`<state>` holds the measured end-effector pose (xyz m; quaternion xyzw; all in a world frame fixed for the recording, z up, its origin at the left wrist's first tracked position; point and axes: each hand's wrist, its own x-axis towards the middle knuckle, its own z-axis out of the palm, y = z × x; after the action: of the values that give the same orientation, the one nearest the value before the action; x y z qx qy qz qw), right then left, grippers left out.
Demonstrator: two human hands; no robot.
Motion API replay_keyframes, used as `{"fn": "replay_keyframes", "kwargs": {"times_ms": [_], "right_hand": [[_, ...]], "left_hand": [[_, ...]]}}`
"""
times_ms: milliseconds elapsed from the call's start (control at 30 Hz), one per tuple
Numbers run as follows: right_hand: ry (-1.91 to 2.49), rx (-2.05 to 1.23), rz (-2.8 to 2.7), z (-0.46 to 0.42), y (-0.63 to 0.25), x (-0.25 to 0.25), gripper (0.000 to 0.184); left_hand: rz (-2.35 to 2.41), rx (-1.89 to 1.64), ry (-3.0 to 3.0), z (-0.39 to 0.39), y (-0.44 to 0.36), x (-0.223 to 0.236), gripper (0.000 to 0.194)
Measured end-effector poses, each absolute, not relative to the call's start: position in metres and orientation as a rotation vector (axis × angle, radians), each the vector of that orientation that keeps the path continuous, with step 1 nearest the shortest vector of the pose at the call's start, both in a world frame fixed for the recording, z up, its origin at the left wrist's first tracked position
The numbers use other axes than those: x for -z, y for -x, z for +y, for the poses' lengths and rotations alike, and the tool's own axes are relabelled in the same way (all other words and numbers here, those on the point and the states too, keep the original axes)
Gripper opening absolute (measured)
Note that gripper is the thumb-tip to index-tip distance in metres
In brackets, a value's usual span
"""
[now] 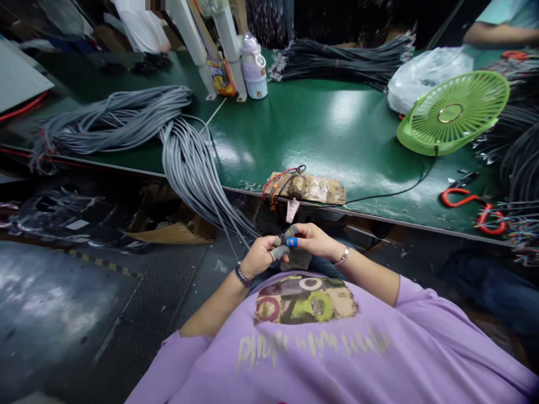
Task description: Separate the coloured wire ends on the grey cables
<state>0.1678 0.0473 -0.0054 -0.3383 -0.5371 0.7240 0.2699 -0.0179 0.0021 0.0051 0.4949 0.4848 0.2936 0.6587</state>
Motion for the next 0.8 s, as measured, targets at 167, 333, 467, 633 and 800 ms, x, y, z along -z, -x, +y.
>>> {"fn": "replay_keyframes", "kwargs": {"times_ms": [167,333,467,633,800], "right_hand": [[1.044,-1.934,-1.276,0.044,-0.161,0.008,0.039],[1.102,-1.969,-1.106,0.035,-0.157,0.016,0.043],[1.122,-1.921,-1.107,0.032,-0.155,0.017,0.041],[1.162,-1.876,-1.087,0.030,-0.155,0.016,0.040],[1.195,-1.850,-1.064,0.029,-0.153,0.017,0.038]], "left_hand": [[1.223,-0.898,-1.053,-0.007,0.010,0.005,0.029],[1.228,-0.932,-1.036,-0.010,0.002,0.009,0.026],[1.246,-0.964,-1.023,-0.010,0.001,0.008,0.026],[1.291,-1.088,-0.898,-0.013,0.000,0.016,0.028],[1.285,-1.145,-0.749,-0.013,-0.003,0.024,0.032]]}}
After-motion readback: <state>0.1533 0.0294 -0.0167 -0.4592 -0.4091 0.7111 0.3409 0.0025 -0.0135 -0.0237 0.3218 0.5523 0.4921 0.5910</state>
